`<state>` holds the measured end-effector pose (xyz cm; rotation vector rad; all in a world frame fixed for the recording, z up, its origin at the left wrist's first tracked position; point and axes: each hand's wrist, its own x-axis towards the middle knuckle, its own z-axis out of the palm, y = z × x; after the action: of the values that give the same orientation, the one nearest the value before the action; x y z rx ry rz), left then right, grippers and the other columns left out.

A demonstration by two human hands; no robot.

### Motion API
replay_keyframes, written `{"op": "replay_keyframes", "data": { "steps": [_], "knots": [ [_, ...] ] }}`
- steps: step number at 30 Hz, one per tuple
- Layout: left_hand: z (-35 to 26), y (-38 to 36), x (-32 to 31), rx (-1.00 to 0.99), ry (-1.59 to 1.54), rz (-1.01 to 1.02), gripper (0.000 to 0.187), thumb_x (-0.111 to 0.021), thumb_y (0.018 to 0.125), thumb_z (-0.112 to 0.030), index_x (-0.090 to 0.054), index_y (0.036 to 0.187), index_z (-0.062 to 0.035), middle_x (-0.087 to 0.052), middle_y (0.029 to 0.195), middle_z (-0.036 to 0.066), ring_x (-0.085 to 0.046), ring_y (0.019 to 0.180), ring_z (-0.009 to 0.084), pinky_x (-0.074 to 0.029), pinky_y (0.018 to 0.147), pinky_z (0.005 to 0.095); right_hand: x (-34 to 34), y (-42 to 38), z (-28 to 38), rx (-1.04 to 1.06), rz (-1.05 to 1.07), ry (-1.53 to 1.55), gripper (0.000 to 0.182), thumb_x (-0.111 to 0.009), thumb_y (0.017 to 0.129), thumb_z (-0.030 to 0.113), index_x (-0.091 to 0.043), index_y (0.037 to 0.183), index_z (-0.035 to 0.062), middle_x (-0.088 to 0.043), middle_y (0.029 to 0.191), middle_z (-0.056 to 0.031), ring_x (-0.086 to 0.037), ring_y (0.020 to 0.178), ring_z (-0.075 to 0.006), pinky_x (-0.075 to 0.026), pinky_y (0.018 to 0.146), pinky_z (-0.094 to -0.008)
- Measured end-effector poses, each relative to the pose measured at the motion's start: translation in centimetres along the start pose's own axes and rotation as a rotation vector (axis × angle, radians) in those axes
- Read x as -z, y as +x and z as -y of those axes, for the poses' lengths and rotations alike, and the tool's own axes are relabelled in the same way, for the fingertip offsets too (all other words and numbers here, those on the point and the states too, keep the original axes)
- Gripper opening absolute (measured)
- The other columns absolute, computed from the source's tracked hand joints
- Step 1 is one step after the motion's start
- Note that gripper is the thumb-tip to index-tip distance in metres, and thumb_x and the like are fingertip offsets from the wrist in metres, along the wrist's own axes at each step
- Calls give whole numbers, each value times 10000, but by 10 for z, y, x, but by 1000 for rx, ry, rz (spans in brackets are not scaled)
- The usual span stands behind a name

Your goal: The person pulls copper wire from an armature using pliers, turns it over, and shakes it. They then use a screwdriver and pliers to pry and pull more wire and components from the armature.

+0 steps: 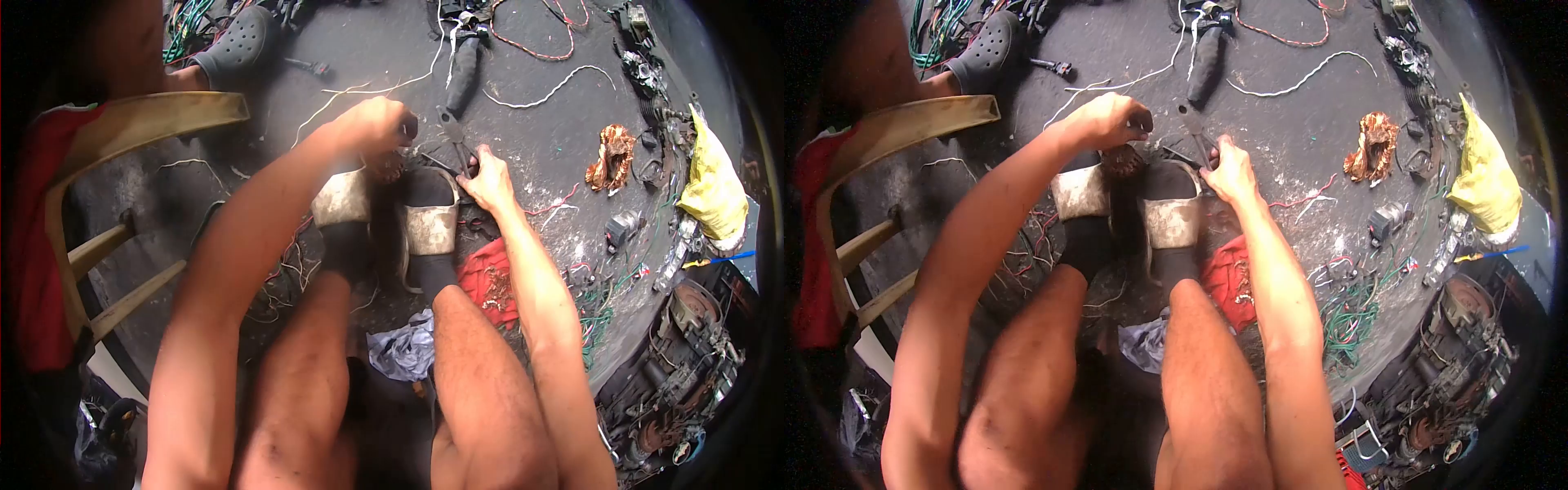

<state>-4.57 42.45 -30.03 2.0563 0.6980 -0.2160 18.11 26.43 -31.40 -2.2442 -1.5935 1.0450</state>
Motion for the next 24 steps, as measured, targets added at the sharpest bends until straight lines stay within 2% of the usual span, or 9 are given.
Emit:
{"op": "replay_keyframes", "data": {
  "steps": [2,4,9,11,12,13,15,18,24],
  "knots": [
    [-9,5,5,36,-68,85,261,-687,832,-229,-693,1026,-54,-702,980,174,-672,947,331,-530,836,411,-7,-4,-2,26,-41,-101,350,-763,722,119,-530,961,13,-690,896,-188,-685,841,-372,-550,754,-444],
    [-23,4,5,362,-36,201,376,-756,774,-273,-679,1052,-30,-694,999,205,-674,951,338,-533,842,406,-13,-7,-4,92,-105,-167,334,-750,728,124,-536,961,15,-691,895,-189,-683,853,-381,-545,767,-465],
    [-15,-34,-17,50,189,96,587,-820,629,-131,-577,1143,15,-649,1048,193,-629,998,390,-532,856,439,-6,-11,-1,-36,-166,-117,341,-761,707,134,-540,938,13,-690,848,-182,-692,798,-357,-554,734,-435],
    [-32,-55,-28,61,238,-3,559,-812,637,-123,-554,1115,7,-628,1052,178,-621,1006,377,-524,869,432,10,-14,4,-161,-137,80,366,-786,697,175,-544,920,14,-685,812,-158,-699,744,-288,-561,708,-384],
    [-33,-64,-42,15,300,-102,514,-795,656,-120,-541,1088,-5,-619,1010,160,-617,981,351,-519,858,424,12,-15,1,-184,-151,189,318,-784,728,129,-548,903,8,-681,808,-106,-676,714,-169,-550,658,-324],
    [-38,-73,-50,-75,305,-261,262,-619,757,-40,-563,1011,-10,-603,919,168,-622,892,343,-550,758,426,16,-15,0,-182,-152,186,318,-784,728,129,-548,903,8,-681,808,-106,-676,714,-169,-550,658,-324],
    [-40,-80,-61,-115,365,-364,258,-609,759,-60,-583,1009,-4,-601,909,152,-610,852,315,-550,743,396,21,-18,-2,-272,-100,715,288,-785,750,64,-561,919,0,-676,844,-87,-663,696,-152,-555,641,-284],
    [-47,-83,-61,-34,346,-299,424,-694,707,-67,-571,1106,5,-609,1003,173,-599,936,350,-523,814,413,36,-29,11,-346,-88,873,313,-785,762,29,-577,988,-28,-668,891,-89,-656,693,-147,-552,621,-258],
    [-62,-73,-60,-3,427,-259,290,-643,719,-44,-614,996,36,-616,945,188,-613,917,357,-553,767,417,46,-56,20,-356,-132,1068,341,-807,736,15,-577,986,-21,-667,918,-121,-678,718,-187,-594,613,-300]
  ]
}}
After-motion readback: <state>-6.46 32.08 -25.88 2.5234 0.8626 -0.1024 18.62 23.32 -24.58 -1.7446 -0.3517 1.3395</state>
